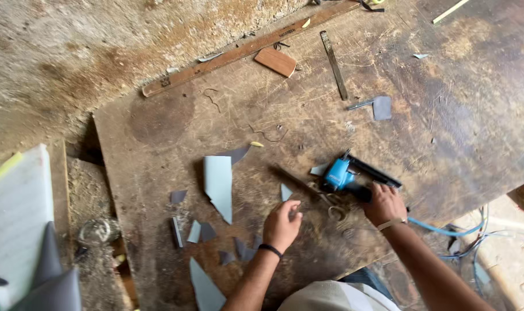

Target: The person staples gray fabric onto a small wooden frame using a pneumatic staple gun, then trims excess fabric with shears. Later, the person cuts yellow foam pieces with a knife and a wooden template on a workbench.

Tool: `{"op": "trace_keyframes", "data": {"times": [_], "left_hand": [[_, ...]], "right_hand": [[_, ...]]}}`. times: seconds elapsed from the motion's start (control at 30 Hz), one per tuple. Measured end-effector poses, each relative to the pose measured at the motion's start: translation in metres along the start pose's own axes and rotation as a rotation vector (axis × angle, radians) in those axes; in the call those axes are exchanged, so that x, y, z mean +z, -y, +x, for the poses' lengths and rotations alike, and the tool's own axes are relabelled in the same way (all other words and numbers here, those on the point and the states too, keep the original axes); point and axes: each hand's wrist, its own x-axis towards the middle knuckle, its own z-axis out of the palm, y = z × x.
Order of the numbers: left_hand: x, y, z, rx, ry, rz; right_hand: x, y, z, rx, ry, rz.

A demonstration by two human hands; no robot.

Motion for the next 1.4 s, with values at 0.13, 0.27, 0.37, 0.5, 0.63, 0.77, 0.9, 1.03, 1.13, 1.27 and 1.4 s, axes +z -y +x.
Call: {"op": "trace_keyframes", "data": {"times": [0.13, 0.27, 0.37, 0.5, 0.63, 0.77, 0.9, 1.03, 1.13, 1.27, 1.4], "left_hand": [[0.071, -0.057, 0.036, 0.11, 0.288, 0.356], [0.098, -0.067, 0.057, 0.187, 0.334, 0.569], [0.094, -0.056, 0.06, 0.105, 0.479, 0.71], [0.052, -0.025, 0.081, 0.003, 0.359, 0.715], [-0.022, 0.01, 0.126, -0.248, 0.228, 0.753], [-0.075, 0.028, 0.138, -0.381, -0.002, 0.745], [-0.058, 0.022, 0.123, -0.43, -0.026, 0.608], [-0.023, 0.023, 0.078, -0.272, -0.235, 0.372], [-0.007, 0.039, 0.042, -0.299, -0.273, 0.305], [-0.006, 0.059, 0.01, -0.427, -0.286, 0.146], [-0.005, 0.059, -0.007, -0.391, -0.339, 0.059]], "right_hand": [[0.003, -0.04, 0.016, -0.056, 0.179, -0.063], [-0.008, -0.096, 0.061, -0.086, 0.016, -0.005], [-0.025, -0.139, 0.105, -0.1, -0.118, -0.031], [-0.033, -0.135, 0.161, -0.262, -0.373, 0.126], [-0.018, -0.042, 0.244, -0.445, -0.236, 0.246], [-0.006, 0.079, 0.355, -0.533, -0.015, 0.283], [-0.004, 0.166, 0.436, -0.625, -0.047, 0.158], [-0.006, 0.218, 0.47, -0.386, 0.145, 0.048], [0.0, 0.232, 0.459, -0.26, 0.269, -0.07], [-0.011, 0.215, 0.412, -0.148, 0.294, 0.011], [-0.036, 0.17, 0.317, -0.131, 0.489, 0.879]]}}
